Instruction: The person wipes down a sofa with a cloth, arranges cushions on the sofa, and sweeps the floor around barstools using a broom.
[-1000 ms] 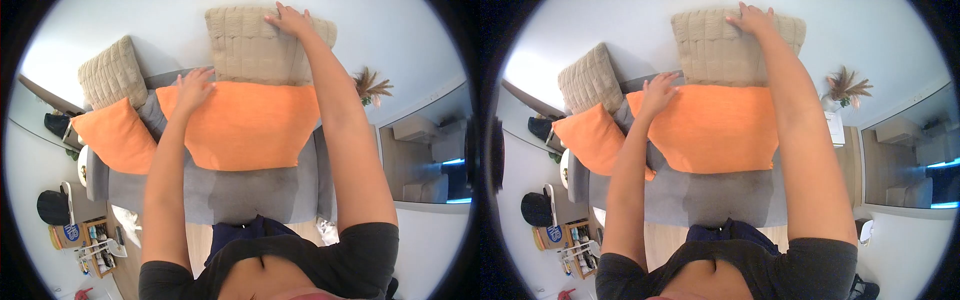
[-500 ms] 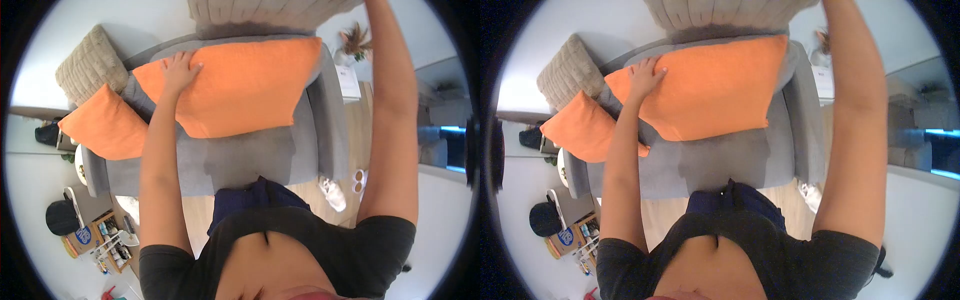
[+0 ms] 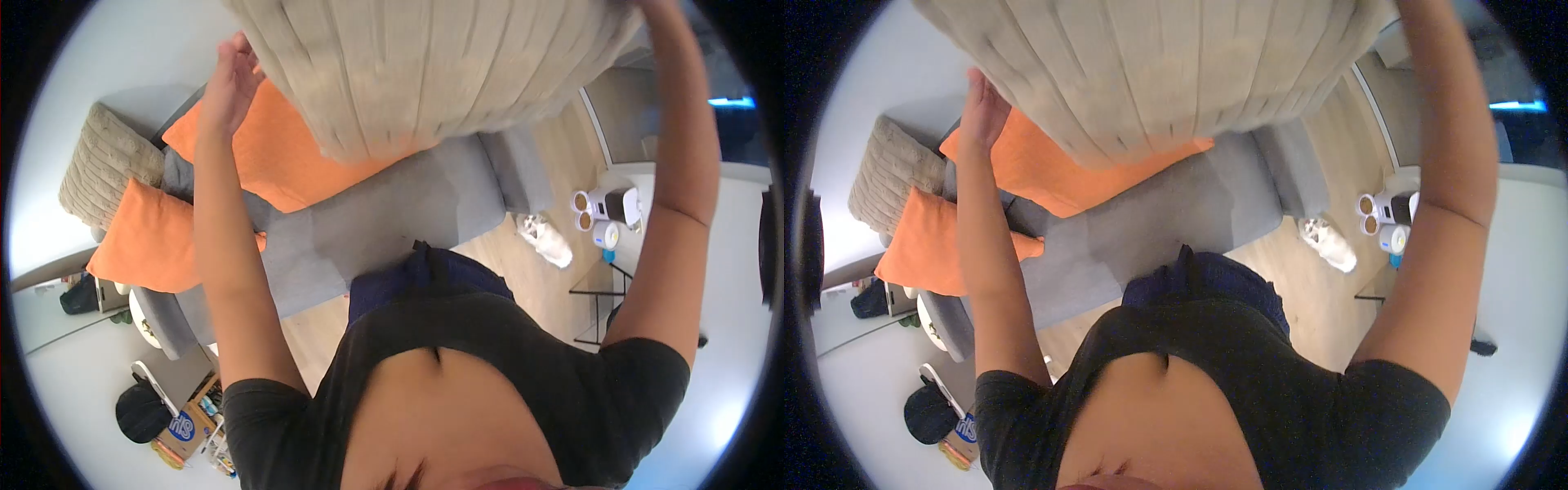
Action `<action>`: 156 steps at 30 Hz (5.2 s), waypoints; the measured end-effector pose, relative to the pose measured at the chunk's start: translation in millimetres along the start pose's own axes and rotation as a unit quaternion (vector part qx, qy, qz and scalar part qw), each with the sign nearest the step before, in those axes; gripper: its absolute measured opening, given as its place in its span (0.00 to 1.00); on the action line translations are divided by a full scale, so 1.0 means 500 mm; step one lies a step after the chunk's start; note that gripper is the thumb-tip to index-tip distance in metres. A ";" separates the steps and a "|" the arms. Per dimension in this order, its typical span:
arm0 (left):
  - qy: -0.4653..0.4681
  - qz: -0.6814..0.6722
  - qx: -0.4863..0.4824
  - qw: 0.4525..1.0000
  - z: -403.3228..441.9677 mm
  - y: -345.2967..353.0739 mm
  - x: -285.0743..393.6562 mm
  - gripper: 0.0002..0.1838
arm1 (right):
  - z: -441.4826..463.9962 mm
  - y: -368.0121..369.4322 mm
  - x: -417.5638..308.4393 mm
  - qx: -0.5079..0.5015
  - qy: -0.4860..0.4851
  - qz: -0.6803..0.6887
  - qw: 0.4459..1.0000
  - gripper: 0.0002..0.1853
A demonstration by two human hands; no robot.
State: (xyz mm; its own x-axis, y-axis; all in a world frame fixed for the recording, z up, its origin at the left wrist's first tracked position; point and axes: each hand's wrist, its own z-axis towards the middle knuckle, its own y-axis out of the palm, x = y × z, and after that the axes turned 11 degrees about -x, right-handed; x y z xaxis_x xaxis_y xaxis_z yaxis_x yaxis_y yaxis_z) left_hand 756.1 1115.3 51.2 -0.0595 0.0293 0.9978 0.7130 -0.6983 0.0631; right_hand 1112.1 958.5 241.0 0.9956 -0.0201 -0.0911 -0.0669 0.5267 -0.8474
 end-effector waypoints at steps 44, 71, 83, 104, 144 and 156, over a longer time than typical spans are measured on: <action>-0.111 0.371 -0.026 0.922 -0.073 0.192 -0.460 0.21 | -0.516 0.576 0.063 -0.412 0.046 -0.004 0.910 0.31; -0.332 0.596 -0.015 0.731 -0.641 0.101 -0.926 0.32 | -1.006 1.020 -0.539 -0.466 0.019 0.048 0.883 0.29; -0.278 0.555 0.024 0.783 -0.667 0.081 -1.095 0.31 | -1.101 1.149 -0.553 -0.405 0.042 -0.041 0.913 0.31; -0.475 0.470 0.220 0.711 -1.125 -0.383 -1.007 0.43 | -1.005 1.134 -1.154 -0.583 -0.057 0.029 0.810 0.49; -0.228 0.397 0.320 0.830 -1.105 -0.879 -0.386 0.12 | -0.319 0.810 -1.527 -0.394 -0.134 0.375 0.828 0.13; 0.115 0.424 0.337 0.833 -0.811 -1.290 0.014 0.17 | 0.078 0.758 -1.643 -0.114 0.012 0.273 0.955 0.16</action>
State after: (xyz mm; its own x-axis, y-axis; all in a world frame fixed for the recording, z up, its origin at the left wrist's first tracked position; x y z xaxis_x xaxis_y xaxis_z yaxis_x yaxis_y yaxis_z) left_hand 12.5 1275.7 9.3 0.5885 -0.4612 0.6641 0.7921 0.1642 -0.5879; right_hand 271.4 1207.8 15.3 0.8063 0.1843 -0.5621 -0.5914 0.2650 -0.7616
